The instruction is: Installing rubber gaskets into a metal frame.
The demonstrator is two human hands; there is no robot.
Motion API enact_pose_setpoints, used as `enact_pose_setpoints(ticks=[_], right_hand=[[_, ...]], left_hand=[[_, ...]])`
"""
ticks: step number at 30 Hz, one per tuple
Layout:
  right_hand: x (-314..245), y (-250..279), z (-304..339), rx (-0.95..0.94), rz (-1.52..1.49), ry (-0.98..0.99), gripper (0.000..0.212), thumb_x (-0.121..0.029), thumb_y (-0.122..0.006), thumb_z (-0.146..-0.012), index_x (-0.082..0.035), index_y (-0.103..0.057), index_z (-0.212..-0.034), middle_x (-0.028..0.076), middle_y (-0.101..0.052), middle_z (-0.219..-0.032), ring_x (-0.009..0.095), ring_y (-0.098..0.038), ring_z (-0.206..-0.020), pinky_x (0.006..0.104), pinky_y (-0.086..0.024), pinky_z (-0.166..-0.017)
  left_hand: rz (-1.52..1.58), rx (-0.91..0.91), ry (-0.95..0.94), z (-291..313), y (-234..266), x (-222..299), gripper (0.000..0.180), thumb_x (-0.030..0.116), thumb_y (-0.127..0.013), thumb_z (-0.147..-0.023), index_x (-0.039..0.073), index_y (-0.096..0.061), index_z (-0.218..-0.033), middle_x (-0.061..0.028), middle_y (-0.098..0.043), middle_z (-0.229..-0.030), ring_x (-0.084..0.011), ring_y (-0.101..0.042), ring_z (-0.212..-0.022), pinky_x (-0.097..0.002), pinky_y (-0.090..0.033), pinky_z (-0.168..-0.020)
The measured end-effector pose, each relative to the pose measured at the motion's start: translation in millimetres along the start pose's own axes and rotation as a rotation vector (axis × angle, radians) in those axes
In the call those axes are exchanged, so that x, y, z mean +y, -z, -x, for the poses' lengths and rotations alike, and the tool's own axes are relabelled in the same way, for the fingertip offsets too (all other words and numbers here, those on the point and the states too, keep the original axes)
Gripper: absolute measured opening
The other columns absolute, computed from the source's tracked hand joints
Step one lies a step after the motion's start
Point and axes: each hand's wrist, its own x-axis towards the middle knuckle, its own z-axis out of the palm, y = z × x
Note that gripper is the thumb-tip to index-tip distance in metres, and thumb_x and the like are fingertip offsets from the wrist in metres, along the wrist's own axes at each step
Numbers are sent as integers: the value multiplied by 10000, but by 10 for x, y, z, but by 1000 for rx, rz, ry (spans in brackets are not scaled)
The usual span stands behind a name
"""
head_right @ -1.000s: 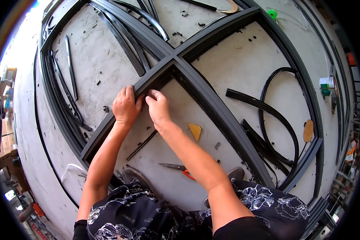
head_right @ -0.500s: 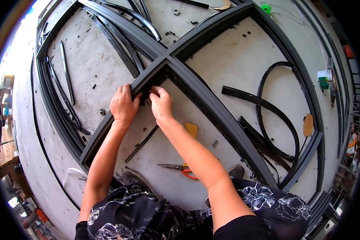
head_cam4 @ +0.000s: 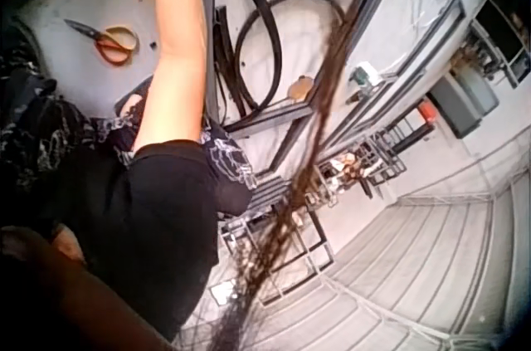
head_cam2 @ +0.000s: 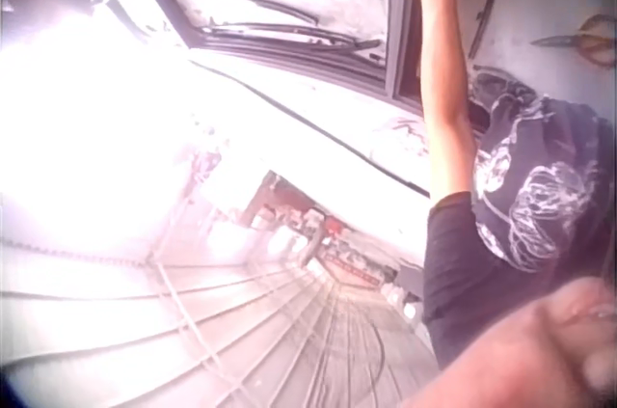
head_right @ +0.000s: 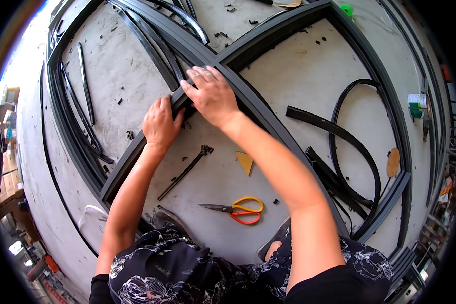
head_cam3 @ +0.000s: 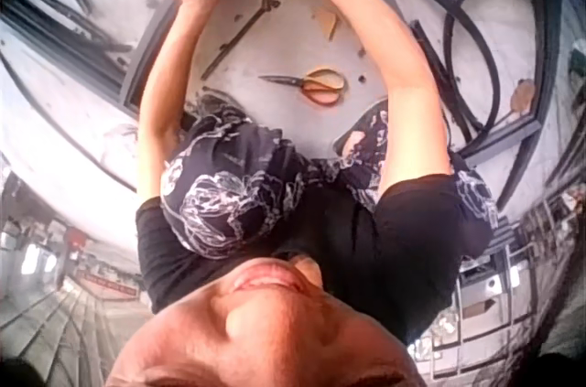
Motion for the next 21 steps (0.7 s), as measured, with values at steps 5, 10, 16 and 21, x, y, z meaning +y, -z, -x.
enact_pose_setpoints(ticks=[5, 10, 16, 21], right_hand=[[207, -178, -112, -116, -59, 293, 259, -194, -537, -855, -100, -646, -1070, 29, -646, -1113, 186, -582, -1105, 399, -362, -1060], [143, -206, -63, -2, 29, 284, 251, -184, -512, -864, -97, -647, -1057, 45, -655, -1078, 192, -594, -1071, 391, -365, -1044], [270, -204, -94, -97, -53, 342, 262, -200, -527, -864, -122, -634, -1090, 28, -641, -1093, 189, -590, -1086, 382, -357, -1051], [260, -168, -111, -67, 94, 359, 269, -210, -535, -857, -104, -641, -1080, 27, -645, -1096, 191, -593, -1081, 386, -393, -1030]], left_hand=[[-14, 23, -5, 0, -57, -18, 439, 337, -697, -785, 45, -573, -1089, -118, -625, -977, -290, -623, -892, -375, -504, -755], [-24, 5, 9, -12, -13, 31, 436, 335, -695, -784, 42, -573, -1083, -116, -623, -974, -291, -620, -879, -371, -503, -749], [-54, 64, -96, 35, 47, -47, 459, 314, -705, -770, 39, -562, -1109, -120, -629, -983, -292, -623, -872, -372, -503, -733], [-48, -14, -47, 225, 113, -246, 476, 304, -705, -777, 33, -546, -1135, -113, -628, -989, -287, -626, -871, -377, -503, -717]])
